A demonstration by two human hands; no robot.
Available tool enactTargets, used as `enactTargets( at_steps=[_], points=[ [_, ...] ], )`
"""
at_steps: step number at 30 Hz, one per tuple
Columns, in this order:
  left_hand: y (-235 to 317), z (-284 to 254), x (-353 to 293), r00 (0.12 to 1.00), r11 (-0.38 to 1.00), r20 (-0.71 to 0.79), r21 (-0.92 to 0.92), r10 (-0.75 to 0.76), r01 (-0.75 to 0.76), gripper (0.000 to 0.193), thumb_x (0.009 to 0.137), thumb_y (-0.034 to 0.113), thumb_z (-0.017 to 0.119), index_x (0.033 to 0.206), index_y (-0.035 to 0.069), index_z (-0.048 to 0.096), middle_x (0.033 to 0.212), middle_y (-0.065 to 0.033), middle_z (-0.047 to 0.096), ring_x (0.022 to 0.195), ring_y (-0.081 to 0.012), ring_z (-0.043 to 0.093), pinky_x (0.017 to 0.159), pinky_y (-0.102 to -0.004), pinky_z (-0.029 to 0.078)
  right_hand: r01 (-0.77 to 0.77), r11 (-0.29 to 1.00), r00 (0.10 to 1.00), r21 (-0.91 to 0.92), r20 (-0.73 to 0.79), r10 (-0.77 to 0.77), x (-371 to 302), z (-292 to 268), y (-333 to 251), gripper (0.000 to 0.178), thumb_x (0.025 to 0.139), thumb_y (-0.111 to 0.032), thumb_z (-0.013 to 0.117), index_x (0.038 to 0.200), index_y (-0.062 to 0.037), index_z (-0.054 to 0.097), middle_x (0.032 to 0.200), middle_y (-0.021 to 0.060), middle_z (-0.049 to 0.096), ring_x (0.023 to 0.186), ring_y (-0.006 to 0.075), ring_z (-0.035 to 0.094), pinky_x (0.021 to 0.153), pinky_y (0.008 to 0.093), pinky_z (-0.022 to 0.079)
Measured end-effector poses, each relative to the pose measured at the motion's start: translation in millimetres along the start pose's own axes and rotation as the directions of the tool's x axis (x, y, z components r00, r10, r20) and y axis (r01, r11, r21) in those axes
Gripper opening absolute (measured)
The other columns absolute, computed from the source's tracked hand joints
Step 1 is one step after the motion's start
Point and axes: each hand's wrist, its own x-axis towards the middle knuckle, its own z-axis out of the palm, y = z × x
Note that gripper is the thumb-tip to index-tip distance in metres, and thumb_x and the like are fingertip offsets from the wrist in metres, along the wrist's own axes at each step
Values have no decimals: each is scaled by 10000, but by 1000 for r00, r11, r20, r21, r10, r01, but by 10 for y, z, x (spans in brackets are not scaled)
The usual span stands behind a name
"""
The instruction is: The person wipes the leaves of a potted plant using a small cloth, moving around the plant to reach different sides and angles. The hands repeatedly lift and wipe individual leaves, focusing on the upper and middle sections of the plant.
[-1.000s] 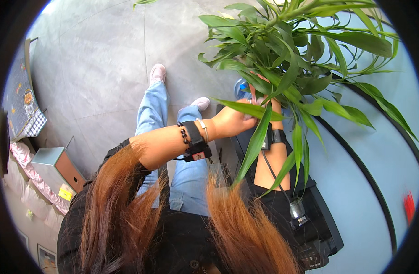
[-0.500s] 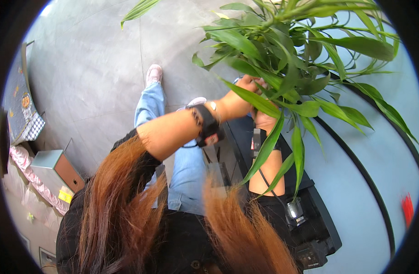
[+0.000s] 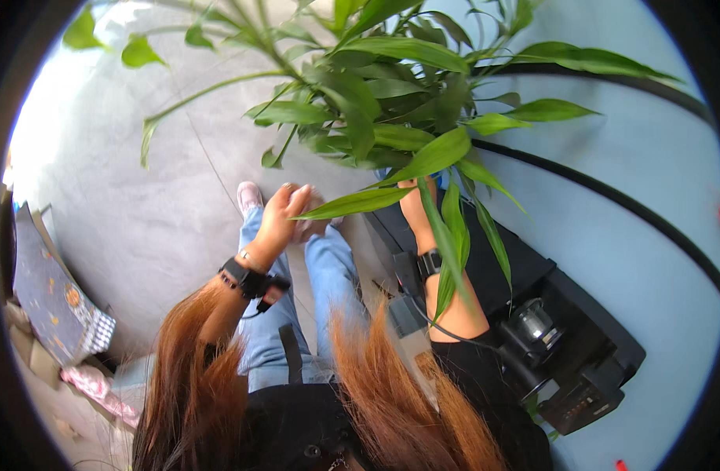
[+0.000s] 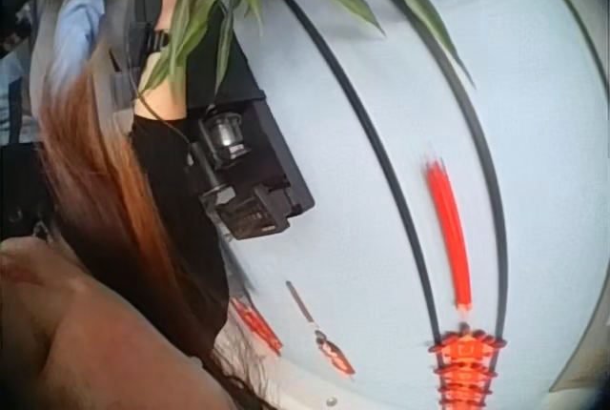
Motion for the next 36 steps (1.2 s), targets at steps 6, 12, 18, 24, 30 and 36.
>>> enactTargets(
  at_steps=[6,12,18,24,30,36],
  points=[
    [792,-373,-467,981,982,-146,159,125,-101,295,871,192,736,1018,2,564,878,-77,633,773,-139,599,705,-289,506,194,846,832,498,-541,127,-193,-547,-210,135,928,-78,591,1039,-5,616,923,84,651,869,162,639,777,297,527],
    [1918,-223,-792,779,775,-91,-76,621,-627,196,921,-4,586,1078,-1,468,944,-106,612,774,-117,583,710,-265,510,522,813,664,259,-722,-196,25,-1364,-1292,199,1001,-108,502,1080,41,608,1051,142,683,983,216,649,889,344,515],
    [2633,295,-459,726,727,-34,14,687,-687,282,951,83,586,1205,-24,525,972,-158,662,787,-173,645,692,-310,540,-35,973,972,227,235,-20,665,-1449,-1632,383,961,-315,618,1139,22,651,1084,117,694,1021,191,648,902,334,504],
    [2678,936,254,736,581,310,462,603,-670,306,882,156,659,1133,-17,633,1007,-191,651,907,-341,638,830,-376,507,40,998,938,-52,346,-20,1011,-983,-1337,428,916,-299,694,1165,46,646,1063,90,691,940,105,597,813,278,477],
    [2514,1381,624,513,404,201,409,834,-818,360,842,99,646,1192,17,618,1141,-196,607,1063,-393,582,926,-417,480,-354,709,850,610,527,-29,845,-921,-1400,351,984,-179,495,1306,-47,543,1194,54,647,1067,195,639,878,361,520],
    [2132,1324,397,559,323,400,519,726,-791,285,776,57,667,1060,35,670,1069,-170,610,956,-366,602,824,-430,504,-539,496,760,680,647,-61,859,-1140,-1443,445,1006,-323,460,1316,-9,519,1217,106,643,1076,258,642,928,419,502]
  ],
)
